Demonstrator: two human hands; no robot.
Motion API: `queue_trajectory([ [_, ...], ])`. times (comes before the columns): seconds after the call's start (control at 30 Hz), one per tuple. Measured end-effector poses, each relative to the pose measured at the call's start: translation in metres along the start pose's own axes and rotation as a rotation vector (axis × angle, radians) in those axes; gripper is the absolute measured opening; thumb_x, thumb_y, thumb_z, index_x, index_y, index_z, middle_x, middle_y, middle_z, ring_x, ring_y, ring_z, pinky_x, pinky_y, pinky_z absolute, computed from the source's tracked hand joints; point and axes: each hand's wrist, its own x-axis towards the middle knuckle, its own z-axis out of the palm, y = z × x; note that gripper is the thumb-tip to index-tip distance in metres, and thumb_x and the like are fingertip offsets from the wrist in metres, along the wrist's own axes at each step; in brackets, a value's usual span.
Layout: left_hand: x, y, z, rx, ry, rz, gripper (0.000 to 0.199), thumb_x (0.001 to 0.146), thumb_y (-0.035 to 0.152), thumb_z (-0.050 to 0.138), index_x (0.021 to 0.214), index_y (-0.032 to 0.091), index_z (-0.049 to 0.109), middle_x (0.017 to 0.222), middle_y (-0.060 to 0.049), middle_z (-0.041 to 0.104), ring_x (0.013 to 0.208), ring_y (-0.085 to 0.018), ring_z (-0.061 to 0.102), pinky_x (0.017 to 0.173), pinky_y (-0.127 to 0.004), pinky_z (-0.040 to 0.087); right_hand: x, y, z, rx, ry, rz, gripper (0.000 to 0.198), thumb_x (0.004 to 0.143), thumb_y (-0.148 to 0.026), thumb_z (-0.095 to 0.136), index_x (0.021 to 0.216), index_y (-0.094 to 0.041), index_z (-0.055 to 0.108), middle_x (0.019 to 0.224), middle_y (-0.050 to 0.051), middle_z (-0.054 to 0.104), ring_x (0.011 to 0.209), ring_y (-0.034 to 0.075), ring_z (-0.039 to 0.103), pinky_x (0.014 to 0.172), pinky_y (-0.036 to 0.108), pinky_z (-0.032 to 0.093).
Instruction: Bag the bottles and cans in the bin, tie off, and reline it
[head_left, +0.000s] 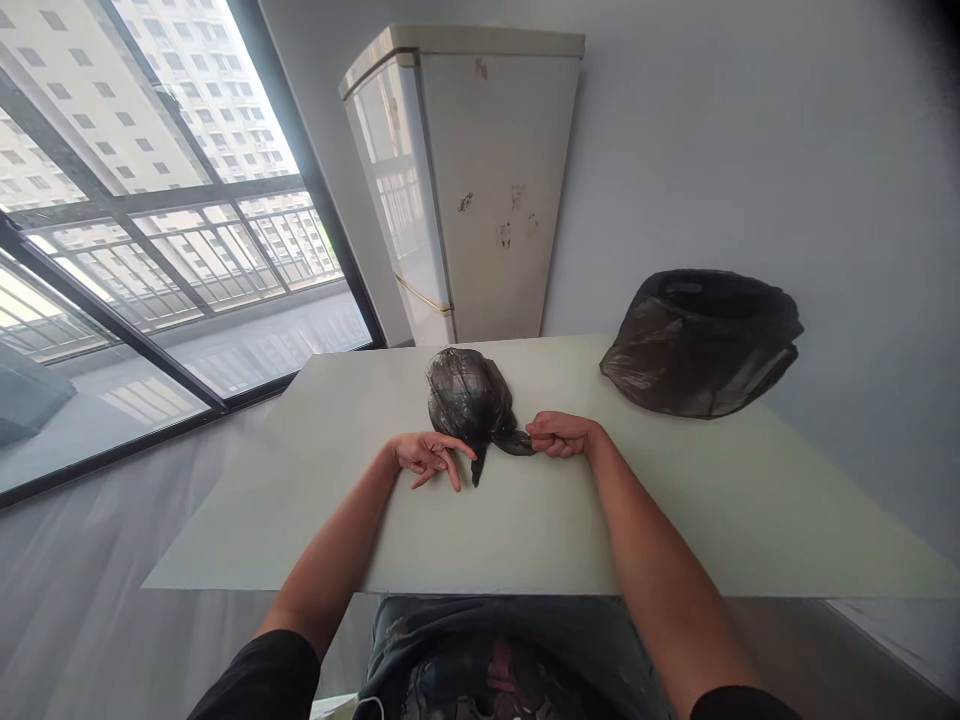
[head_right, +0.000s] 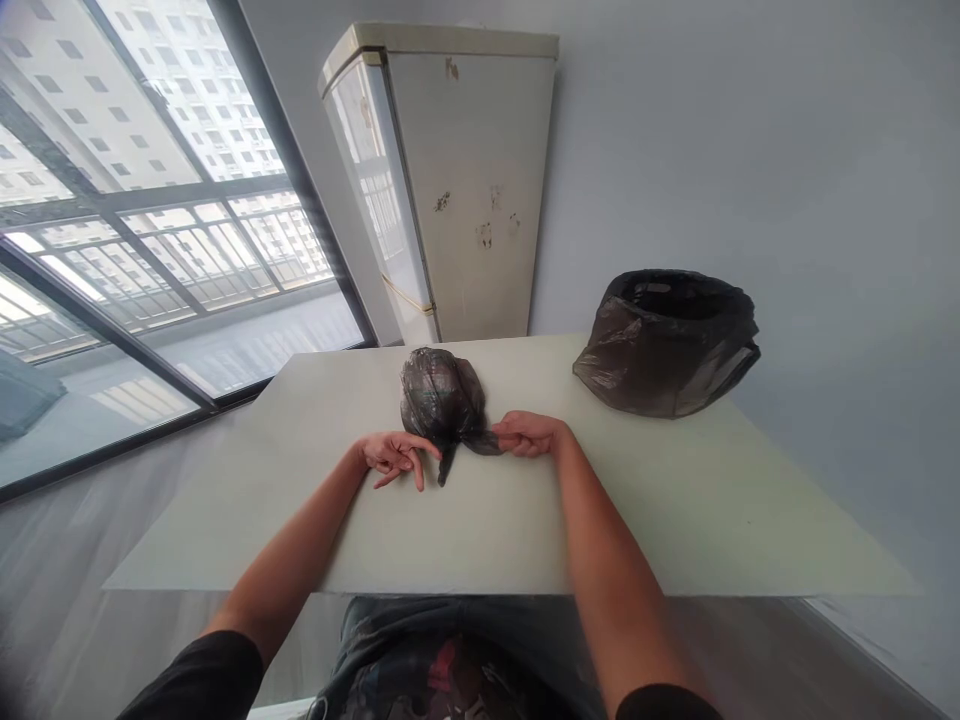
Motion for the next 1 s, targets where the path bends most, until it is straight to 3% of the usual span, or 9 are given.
queue_trajectory([
  [0.2, 0.000, 0.000, -0.001, -0.036, 0.006, 0.033, 0.057, 0.099, 0.021, 0.065, 0.154, 0.015, 0.051, 0.148, -0.040, 0.051, 0.056, -0.023, 0.076, 0.029, -0.014, 0.018, 0.000, 0.000, 0.001, -0.020, -0.010, 0.024, 0.066, 0.095, -0.057, 0.071, 0.063, -0.022, 0.025, 0.060, -0.012, 0.020, 0.046, 0.001, 0.008, 0.031, 0.009, 0.015],
  [0.4, 0.000, 0.003, 0.005, -0.050, 0.001, 0.028, 0.064, 0.098, 0.019, 0.065, 0.159, 0.020, 0.045, 0.160, -0.038, 0.039, 0.065, -0.026, 0.079, 0.028, -0.013, 0.017, 0.001, -0.003, 0.005, -0.043, -0.002, 0.051, 0.065, 0.093, -0.060, 0.072, 0.066, -0.023, 0.026, 0.061, -0.012, 0.020, 0.047, 0.001, 0.008, 0.032, 0.010, 0.015],
  [0.47, -0.002, 0.004, 0.007, -0.065, 0.002, 0.025, 0.071, 0.096, 0.018, 0.067, 0.162, 0.021, 0.041, 0.161, -0.037, 0.036, 0.068, -0.028, 0.079, 0.028, -0.013, 0.022, 0.001, -0.005, 0.008, -0.055, 0.002, 0.060, 0.064, 0.093, -0.059, 0.073, 0.066, -0.023, 0.027, 0.061, -0.012, 0.020, 0.047, 0.001, 0.010, 0.032, 0.010, 0.016],
  [0.63, -0.005, 0.007, 0.010, -0.071, -0.016, 0.013, 0.074, 0.097, 0.020, 0.067, 0.164, 0.021, 0.036, 0.160, -0.033, 0.041, 0.073, -0.029, 0.080, 0.034, -0.018, 0.047, 0.003, -0.008, 0.013, -0.087, -0.012, 0.078, 0.064, 0.094, -0.060, 0.071, 0.064, -0.022, 0.029, 0.060, -0.012, 0.021, 0.047, 0.002, 0.012, 0.034, 0.011, 0.016],
  [0.83, -0.005, 0.006, 0.008, -0.081, 0.000, 0.012, 0.072, 0.100, 0.019, 0.063, 0.166, 0.019, 0.034, 0.155, -0.033, 0.048, 0.077, -0.032, 0.080, 0.038, -0.021, 0.056, 0.005, -0.007, 0.012, -0.100, -0.028, 0.074, 0.066, 0.094, -0.060, 0.071, 0.063, -0.022, 0.027, 0.061, -0.012, 0.019, 0.047, 0.002, 0.012, 0.035, 0.012, 0.016],
  [1.0, -0.005, 0.000, 0.000, -0.160, -0.121, 0.043, 0.086, 0.103, 0.016, 0.058, 0.170, 0.039, 0.010, 0.162, -0.028, 0.042, 0.085, -0.035, 0.078, 0.042, -0.022, 0.060, 0.008, -0.006, 0.014, -0.117, -0.013, 0.098, 0.067, 0.090, -0.062, 0.075, 0.063, -0.022, 0.028, 0.059, -0.012, 0.021, 0.047, 0.002, 0.014, 0.036, 0.013, 0.017],
])
